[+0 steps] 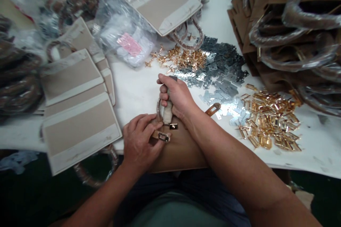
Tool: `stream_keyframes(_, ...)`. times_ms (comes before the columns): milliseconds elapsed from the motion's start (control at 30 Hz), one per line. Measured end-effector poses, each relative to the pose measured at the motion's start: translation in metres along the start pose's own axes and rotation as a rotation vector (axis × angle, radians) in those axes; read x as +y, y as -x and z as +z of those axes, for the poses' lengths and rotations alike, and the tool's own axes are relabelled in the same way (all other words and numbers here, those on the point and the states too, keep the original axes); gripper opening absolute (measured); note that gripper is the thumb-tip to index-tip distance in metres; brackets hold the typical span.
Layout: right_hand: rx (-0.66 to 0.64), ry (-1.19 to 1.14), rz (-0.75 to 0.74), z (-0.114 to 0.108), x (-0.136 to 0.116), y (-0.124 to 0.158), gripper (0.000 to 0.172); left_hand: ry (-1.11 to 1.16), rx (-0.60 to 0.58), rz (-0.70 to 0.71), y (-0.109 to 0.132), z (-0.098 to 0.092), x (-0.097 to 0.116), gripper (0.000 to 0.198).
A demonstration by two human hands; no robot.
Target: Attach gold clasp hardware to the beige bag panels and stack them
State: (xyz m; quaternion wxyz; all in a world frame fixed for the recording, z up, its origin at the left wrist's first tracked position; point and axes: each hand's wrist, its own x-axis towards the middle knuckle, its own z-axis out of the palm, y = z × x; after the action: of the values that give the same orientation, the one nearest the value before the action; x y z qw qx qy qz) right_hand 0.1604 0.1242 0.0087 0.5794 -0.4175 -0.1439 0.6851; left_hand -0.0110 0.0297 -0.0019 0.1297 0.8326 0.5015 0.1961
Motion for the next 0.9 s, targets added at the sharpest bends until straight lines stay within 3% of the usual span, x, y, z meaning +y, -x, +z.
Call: stream_keyframes(900,0.024,0.096,0.018,0.0059,0.0020,0.0013,0.029,0.004,-0.013,-0.010,-0.0008,-0.0005,0.0008,0.022)
